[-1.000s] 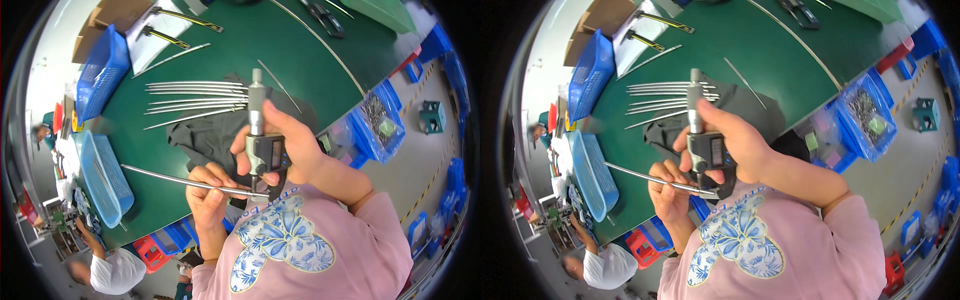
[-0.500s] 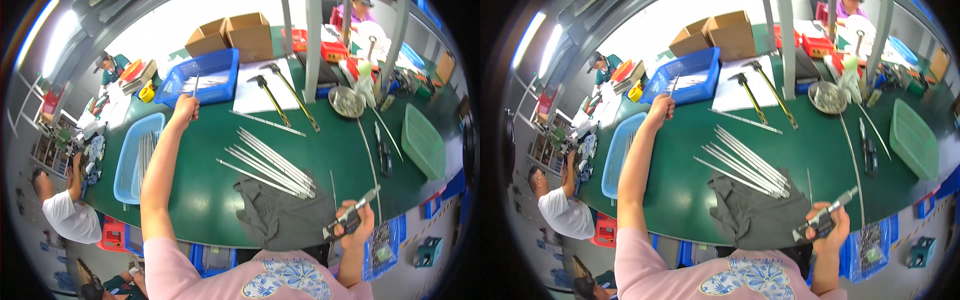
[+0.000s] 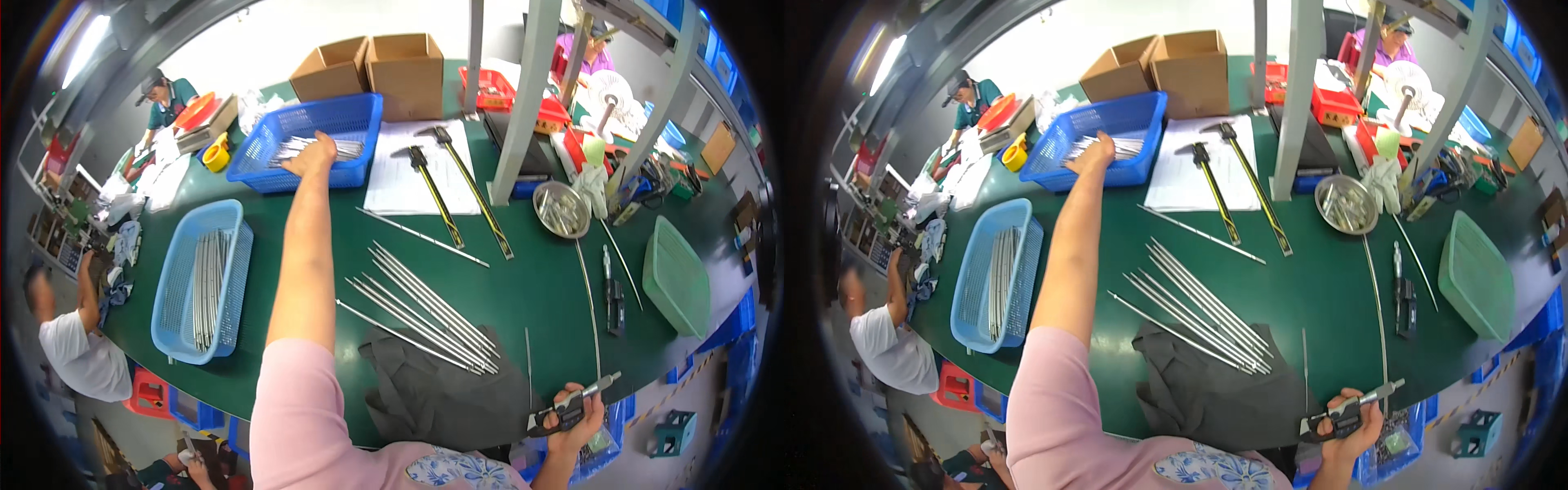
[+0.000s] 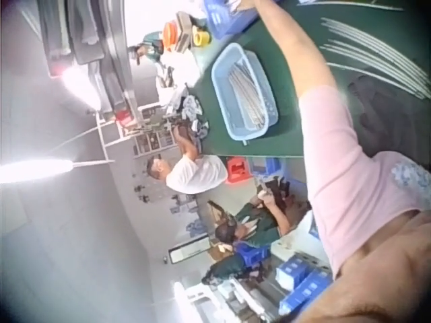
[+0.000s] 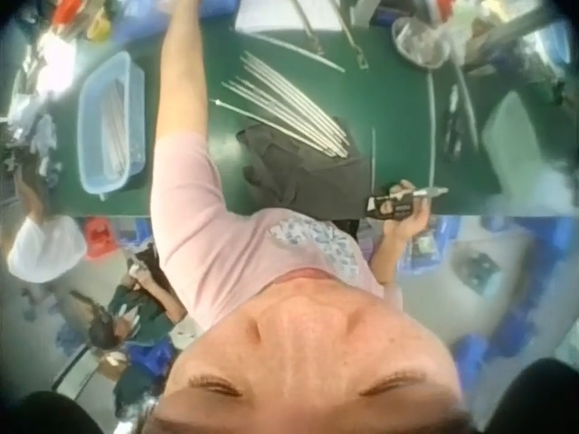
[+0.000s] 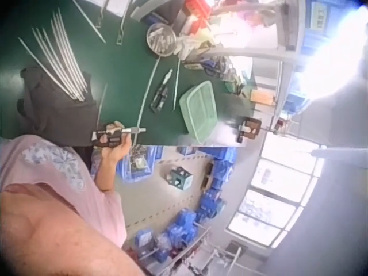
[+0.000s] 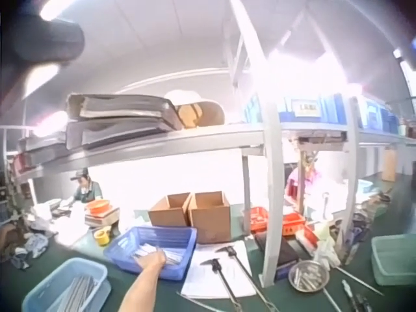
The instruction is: The recorder measures the thickness of metal rods using a digital micrometer and uses a file on the ends of some rods.
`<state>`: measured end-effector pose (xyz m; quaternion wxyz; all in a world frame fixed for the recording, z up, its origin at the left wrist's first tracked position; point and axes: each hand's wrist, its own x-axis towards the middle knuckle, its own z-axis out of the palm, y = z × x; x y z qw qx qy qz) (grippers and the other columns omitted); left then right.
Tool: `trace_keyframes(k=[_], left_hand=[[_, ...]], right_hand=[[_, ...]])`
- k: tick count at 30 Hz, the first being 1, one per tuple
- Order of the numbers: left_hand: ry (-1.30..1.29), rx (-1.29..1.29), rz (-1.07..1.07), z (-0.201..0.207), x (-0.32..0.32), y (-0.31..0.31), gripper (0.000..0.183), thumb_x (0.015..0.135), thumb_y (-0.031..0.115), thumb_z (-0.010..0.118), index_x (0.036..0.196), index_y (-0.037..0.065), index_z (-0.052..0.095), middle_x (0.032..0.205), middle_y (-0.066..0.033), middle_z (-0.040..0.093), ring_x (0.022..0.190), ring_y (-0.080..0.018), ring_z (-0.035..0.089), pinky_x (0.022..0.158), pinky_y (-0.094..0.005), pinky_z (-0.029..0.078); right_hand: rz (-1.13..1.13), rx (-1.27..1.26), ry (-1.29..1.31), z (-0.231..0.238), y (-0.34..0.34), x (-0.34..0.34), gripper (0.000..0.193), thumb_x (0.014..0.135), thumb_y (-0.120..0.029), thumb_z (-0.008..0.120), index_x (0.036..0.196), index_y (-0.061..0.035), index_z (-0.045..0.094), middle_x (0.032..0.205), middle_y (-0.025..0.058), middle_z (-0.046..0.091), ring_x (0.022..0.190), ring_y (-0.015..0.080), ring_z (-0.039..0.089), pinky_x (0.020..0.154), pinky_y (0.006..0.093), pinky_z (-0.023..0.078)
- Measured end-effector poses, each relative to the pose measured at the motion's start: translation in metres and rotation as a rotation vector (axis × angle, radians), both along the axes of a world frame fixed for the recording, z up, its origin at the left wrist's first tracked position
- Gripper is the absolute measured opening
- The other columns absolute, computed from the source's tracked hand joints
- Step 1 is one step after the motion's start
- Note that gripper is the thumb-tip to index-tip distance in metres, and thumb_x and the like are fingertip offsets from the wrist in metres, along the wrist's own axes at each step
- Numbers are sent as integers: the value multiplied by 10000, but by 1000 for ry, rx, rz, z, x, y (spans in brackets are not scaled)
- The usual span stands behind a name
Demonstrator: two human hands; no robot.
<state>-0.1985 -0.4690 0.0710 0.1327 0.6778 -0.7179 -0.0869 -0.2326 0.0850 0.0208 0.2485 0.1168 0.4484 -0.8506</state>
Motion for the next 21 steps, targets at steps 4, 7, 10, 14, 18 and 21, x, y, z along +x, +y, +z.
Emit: trace_keyframes(k=[4,7,10,14,18,21], left_hand=[[-47,-189,-57,2,-6,15,399,827,286,321,910,53,634,984,-161,586,996,-292,513,894,-464,279],[92,-718,-792,-15,-9,65,160,701,134,476,726,53,611,789,-146,577,851,-287,540,763,-406,389],[-176,-595,-1479,-47,-1,109,41,627,82,530,654,57,549,696,-111,535,727,-276,543,642,-382,425],[-408,-557,-1458,-64,-7,115,108,708,108,499,799,63,535,786,-96,550,758,-259,559,623,-378,454],[-496,-618,-1422,-67,-11,127,70,719,110,492,765,60,509,712,-95,560,656,-252,604,538,-361,485],[-354,-704,-1330,-55,25,135,73,714,114,492,757,55,485,664,-99,557,582,-251,603,497,-369,483]], right_hand=[[13,-7,27,2,1,-3,449,844,-390,309,911,8,504,669,124,521,354,180,420,309,263,353],[36,4,50,-4,0,-6,438,832,-381,337,908,15,509,669,124,525,363,178,425,314,266,342],[97,16,66,-6,-10,-4,434,822,-382,351,914,10,512,662,124,528,359,175,420,312,267,332],[131,0,122,0,-2,1,443,794,-376,365,924,21,512,679,144,539,355,179,415,317,285,340],[183,-111,171,-11,15,6,431,831,-369,352,997,13,465,722,127,521,362,183,439,314,279,351],[232,-141,198,-12,16,9,423,842,-359,344,995,17,461,722,127,516,367,182,440,317,279,358]])
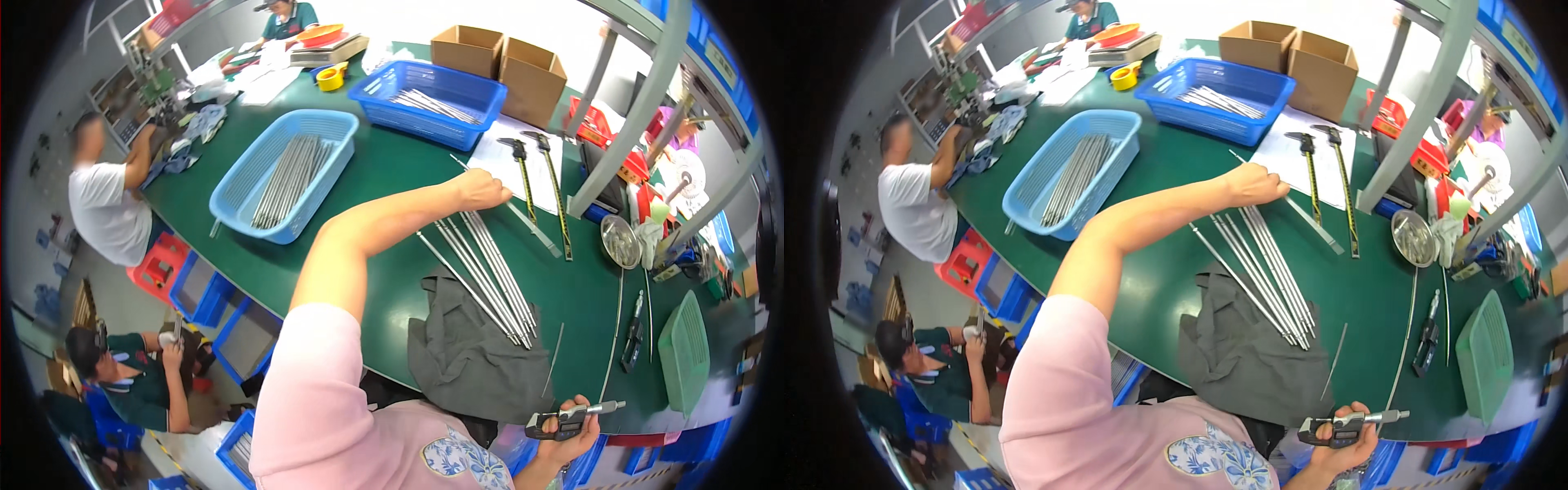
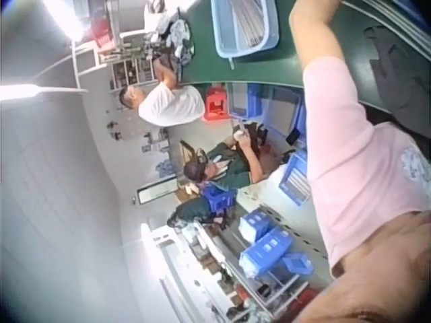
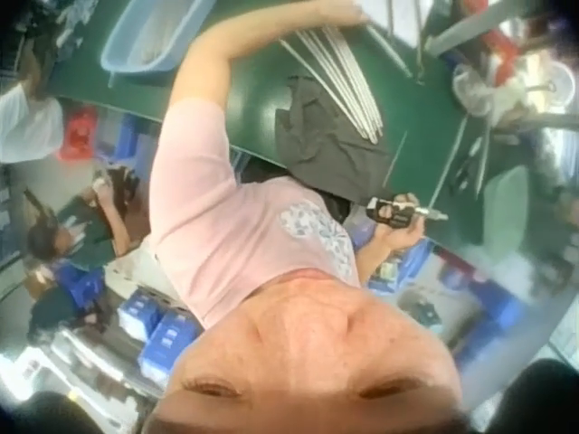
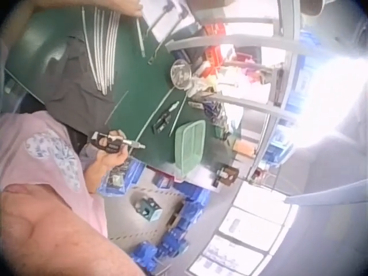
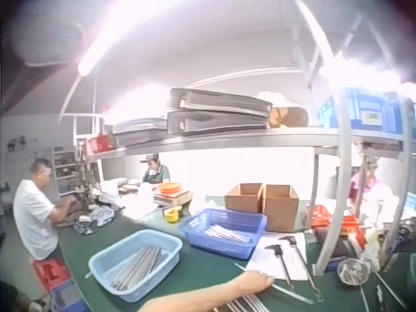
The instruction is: The recorder measures the thickness of metal rods using a digital micrometer and uses a file on the ends of some rods.
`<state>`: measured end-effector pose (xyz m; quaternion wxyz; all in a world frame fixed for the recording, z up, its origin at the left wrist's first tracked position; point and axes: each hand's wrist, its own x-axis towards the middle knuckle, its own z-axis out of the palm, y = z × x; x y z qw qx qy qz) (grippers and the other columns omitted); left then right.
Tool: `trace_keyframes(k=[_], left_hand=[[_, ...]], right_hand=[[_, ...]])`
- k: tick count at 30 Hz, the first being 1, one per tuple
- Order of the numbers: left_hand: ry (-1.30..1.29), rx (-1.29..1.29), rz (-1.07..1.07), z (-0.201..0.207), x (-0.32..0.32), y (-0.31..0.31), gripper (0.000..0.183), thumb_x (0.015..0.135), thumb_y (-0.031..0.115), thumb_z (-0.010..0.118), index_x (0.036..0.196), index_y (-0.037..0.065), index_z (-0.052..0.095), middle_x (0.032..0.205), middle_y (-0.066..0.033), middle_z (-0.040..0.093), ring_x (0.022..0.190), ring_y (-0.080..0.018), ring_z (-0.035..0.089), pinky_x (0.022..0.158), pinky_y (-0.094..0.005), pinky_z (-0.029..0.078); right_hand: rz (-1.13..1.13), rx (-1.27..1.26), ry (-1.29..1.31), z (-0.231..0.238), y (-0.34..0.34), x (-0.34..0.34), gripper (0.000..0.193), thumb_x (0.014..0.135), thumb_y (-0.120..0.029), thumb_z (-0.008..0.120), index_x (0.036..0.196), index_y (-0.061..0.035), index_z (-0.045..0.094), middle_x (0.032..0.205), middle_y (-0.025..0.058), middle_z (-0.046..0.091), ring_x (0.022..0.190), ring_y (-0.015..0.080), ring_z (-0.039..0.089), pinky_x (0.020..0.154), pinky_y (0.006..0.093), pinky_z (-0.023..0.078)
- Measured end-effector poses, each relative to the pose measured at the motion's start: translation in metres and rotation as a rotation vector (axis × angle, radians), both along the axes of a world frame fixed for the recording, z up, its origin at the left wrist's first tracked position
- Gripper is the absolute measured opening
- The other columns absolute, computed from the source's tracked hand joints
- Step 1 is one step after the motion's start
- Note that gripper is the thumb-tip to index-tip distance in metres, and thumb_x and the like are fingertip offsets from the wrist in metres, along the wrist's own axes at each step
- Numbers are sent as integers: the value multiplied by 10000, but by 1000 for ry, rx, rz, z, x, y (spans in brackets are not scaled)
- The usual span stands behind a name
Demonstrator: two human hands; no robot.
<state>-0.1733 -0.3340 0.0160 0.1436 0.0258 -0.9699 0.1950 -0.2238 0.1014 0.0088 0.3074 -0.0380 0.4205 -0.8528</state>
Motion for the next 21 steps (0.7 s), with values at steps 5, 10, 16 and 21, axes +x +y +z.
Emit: trace_keyframes(k=[5,10,16,21], left_hand=[[520,656,213,46,47,67,71,769,73,483,810,39,436,701,-141,571,640,-256,605,537,-312,497],[931,2175,-103,60,101,164,255,850,117,470,1042,-11,361,875,-123,542,813,-290,600,667,-322,529],[832,2721,-350,16,123,217,235,852,50,433,1083,12,404,881,-106,516,850,-295,589,682,-332,543],[871,2634,-338,8,130,237,265,839,19,434,1099,23,385,861,-100,494,850,-295,586,677,-323,548]], right_hand=[[12,46,-59,21,-7,8,529,831,-474,301,962,5,484,685,137,519,347,183,411,301,273,323],[195,7,-111,45,-35,19,588,834,-522,282,929,17,495,684,150,525,380,174,419,327,260,345],[370,-137,-161,53,-60,31,613,872,-485,225,939,54,510,705,174,568,386,163,458,363,239,383],[460,-190,-281,52,-60,37,606,881,-443,213,928,80,516,700,188,577,365,163,481,342,243,404]])
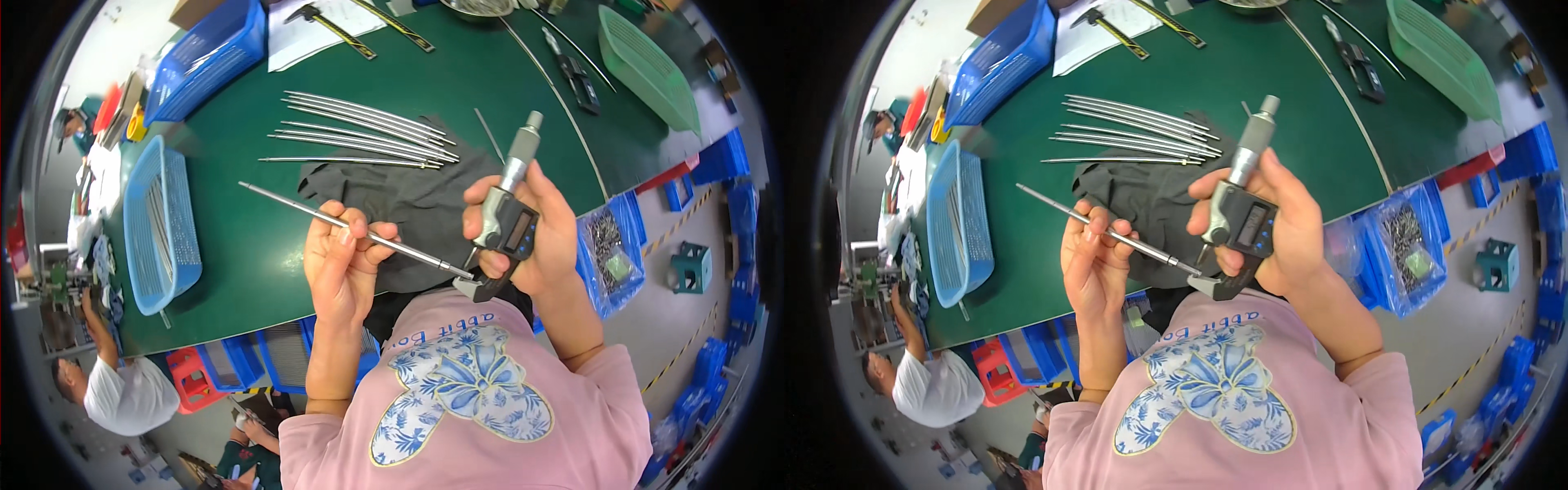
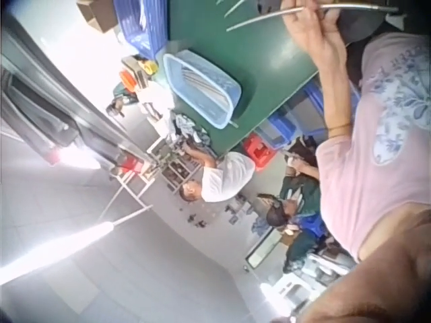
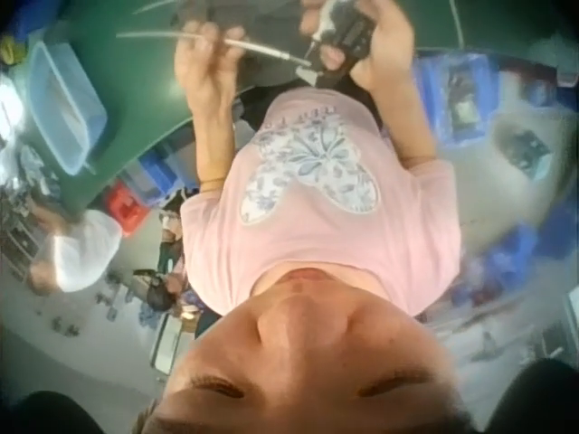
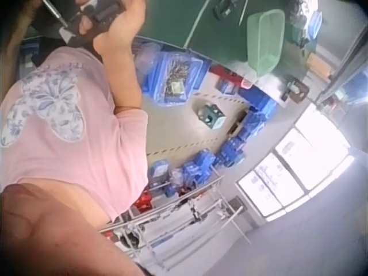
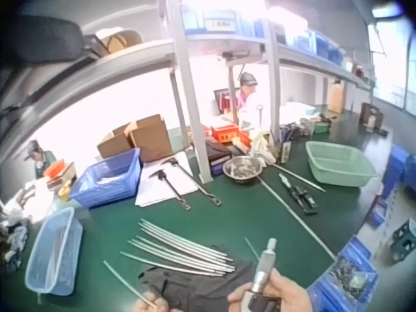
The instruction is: The recorder measures the thickness of metal rods using a digital micrometer and uses a file on the ends of some rods.
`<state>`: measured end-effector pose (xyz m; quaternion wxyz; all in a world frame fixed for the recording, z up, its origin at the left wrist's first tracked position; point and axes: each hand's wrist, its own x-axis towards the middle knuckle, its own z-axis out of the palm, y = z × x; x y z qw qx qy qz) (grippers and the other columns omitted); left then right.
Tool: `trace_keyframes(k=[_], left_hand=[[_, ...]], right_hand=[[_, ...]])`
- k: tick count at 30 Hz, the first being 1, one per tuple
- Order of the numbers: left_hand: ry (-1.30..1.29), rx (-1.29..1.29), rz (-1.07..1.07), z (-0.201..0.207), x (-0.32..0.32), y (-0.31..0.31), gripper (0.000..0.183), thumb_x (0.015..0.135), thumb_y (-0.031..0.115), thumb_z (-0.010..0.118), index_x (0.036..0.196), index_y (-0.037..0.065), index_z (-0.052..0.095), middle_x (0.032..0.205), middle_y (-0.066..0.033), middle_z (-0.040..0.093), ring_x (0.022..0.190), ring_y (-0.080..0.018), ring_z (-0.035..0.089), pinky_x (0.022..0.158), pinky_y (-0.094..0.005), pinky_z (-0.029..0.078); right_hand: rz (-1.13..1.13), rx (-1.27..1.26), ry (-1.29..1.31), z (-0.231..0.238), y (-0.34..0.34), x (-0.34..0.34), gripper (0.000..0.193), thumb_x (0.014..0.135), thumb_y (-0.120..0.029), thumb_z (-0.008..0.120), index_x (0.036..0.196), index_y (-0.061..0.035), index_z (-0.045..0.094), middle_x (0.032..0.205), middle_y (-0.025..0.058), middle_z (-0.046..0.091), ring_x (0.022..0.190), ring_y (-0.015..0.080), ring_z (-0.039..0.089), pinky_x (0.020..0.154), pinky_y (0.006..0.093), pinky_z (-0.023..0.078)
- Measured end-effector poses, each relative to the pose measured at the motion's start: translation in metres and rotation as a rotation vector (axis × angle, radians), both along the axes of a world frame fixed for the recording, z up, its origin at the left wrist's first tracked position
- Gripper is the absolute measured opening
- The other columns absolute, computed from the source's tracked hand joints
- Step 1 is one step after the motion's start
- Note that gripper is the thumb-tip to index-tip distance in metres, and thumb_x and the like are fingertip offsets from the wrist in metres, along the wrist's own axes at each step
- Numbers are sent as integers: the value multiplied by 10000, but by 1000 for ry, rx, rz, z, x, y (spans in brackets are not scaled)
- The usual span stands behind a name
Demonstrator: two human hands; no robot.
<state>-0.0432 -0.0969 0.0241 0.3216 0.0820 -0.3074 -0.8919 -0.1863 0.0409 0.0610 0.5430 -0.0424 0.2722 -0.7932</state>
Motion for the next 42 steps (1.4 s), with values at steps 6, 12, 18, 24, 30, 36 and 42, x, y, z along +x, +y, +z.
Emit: trace_keyframes(k=[6,12,18,24,30,36,42], left_hand=[[2,-59,-15,5,2,11,286,829,15,449,1100,13,356,829,-100,480,828,-299,589,680,-329,547],[-2,-104,-8,8,3,14,278,828,16,447,1084,4,338,800,-99,475,806,-299,590,684,-335,544],[-38,-118,16,9,1,15,275,830,14,438,1081,7,326,795,-102,474,793,-301,589,683,-350,541],[-33,-114,7,8,2,15,267,833,17,438,1074,9,324,795,-102,474,787,-292,589,688,-352,539],[-44,-107,10,8,1,17,263,834,24,442,1070,11,326,796,-97,473,778,-280,590,698,-370,534],[-31,-110,-10,7,2,16,264,833,22,441,1070,10,325,794,-95,466,777,-283,589,709,-390,529],[-30,-106,-8,7,2,16,274,831,18,442,1076,8,320,791,-96,454,777,-293,586,712,-405,526]], right_hand=[[-11,-10,-13,-4,5,3,597,883,-434,223,921,81,521,695,194,578,358,165,481,337,248,403],[62,28,-64,-2,6,4,592,879,-453,230,916,60,523,700,189,583,356,158,478,334,257,388],[73,18,-64,-6,4,1,584,889,-428,204,921,68,509,702,196,566,362,184,464,335,260,404],[83,52,-96,-4,4,0,614,870,-466,216,912,71,509,695,202,568,352,192,459,329,261,400],[84,45,-107,-7,4,1,641,857,-499,230,889,68,528,676,204,568,345,195,457,329,259,401],[77,42,-62,-10,4,3,634,841,-508,290,873,69,551,645,184,583,340,160,480,331,227,402],[89,18,-114,-8,5,1,665,838,-530,246,842,56,559,673,214,575,369,206,485,331,252,403]])
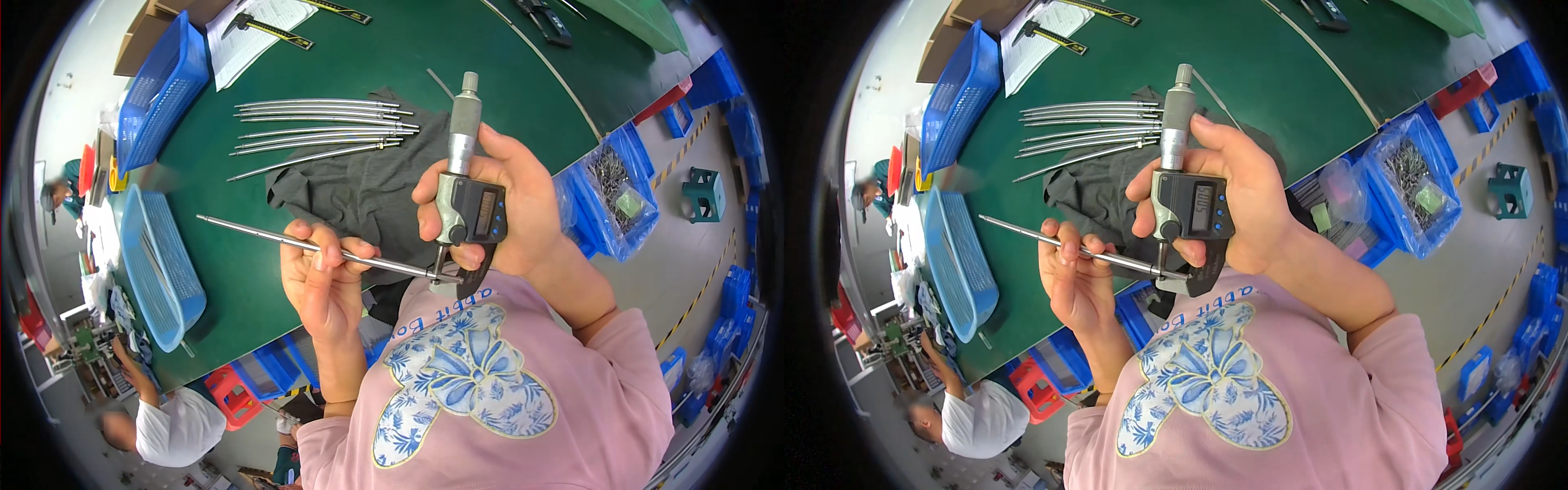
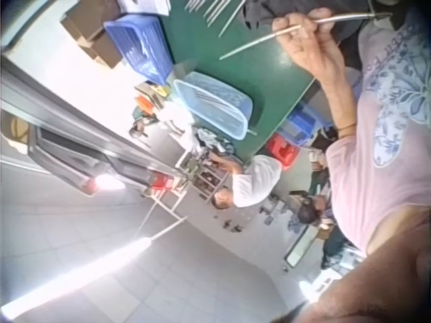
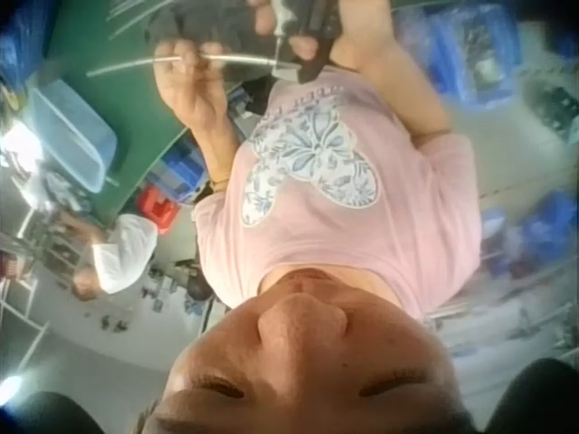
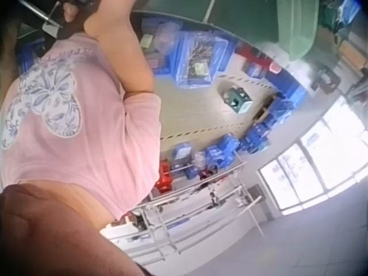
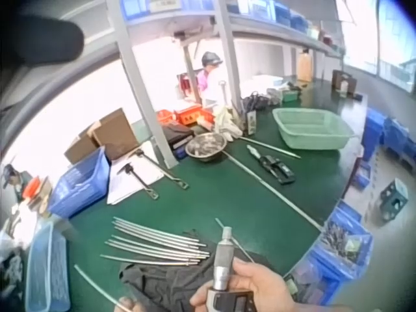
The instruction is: The recorder measures the thickness of metal rods using a digital micrometer and uses a file on the ends of some rods.
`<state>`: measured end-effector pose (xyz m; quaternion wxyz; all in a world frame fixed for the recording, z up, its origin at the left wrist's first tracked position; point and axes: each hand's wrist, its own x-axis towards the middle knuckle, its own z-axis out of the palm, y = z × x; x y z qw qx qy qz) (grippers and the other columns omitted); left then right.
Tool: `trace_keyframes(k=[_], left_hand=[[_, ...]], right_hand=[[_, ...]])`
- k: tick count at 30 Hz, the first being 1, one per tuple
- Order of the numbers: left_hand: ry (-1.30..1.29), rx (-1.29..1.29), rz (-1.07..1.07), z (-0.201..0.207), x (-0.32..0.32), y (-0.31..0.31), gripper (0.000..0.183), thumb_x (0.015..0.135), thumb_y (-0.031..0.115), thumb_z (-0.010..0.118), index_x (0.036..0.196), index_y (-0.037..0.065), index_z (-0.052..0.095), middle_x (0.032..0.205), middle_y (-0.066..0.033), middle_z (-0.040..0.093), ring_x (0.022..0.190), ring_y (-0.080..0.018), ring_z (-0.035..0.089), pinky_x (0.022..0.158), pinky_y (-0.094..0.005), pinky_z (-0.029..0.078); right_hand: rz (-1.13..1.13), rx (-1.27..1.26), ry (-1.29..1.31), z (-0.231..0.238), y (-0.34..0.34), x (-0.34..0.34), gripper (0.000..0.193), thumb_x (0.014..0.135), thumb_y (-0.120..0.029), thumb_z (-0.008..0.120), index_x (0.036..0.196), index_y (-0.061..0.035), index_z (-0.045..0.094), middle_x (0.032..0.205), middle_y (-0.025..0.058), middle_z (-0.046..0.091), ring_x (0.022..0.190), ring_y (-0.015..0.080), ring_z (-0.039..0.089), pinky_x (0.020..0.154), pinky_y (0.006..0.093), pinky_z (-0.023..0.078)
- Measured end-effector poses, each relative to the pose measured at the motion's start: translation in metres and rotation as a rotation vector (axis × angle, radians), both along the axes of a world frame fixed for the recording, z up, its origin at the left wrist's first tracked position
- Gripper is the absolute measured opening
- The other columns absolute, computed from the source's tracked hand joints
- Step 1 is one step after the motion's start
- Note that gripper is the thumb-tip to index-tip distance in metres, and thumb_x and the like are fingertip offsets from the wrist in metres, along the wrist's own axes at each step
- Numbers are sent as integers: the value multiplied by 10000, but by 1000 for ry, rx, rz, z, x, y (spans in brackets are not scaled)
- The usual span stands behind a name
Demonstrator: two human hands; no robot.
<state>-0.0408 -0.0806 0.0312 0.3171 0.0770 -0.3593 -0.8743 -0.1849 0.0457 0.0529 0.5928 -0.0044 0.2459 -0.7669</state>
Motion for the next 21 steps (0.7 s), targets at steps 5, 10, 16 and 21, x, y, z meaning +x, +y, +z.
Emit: trace_keyframes(k=[5,10,16,21], left_hand=[[-8,-5,4,1,1,0,290,818,5,444,1079,5,318,793,-97,454,778,-298,586,715,-416,522],[-36,3,14,2,1,1,323,795,-13,459,1085,5,317,806,-102,465,779,-289,587,708,-409,523],[-76,-22,53,0,3,1,338,789,-36,471,1089,5,321,805,-94,470,781,-257,591,694,-396,525],[-79,-31,54,1,3,1,321,798,-40,462,1085,5,325,796,-91,466,774,-245,593,687,-384,529]], right_hand=[[-15,30,7,1,0,2,661,814,-541,312,851,76,547,668,200,576,350,167,474,339,225,396],[-11,39,41,1,-1,4,630,816,-533,326,826,55,552,659,187,578,352,159,459,335,221,376],[6,52,89,3,-1,5,674,811,-564,290,844,53,559,664,188,584,367,155,475,338,216,382],[19,42,136,3,-2,7,690,830,-559,251,852,57,561,663,190,584,376,145,483,334,206,377]])
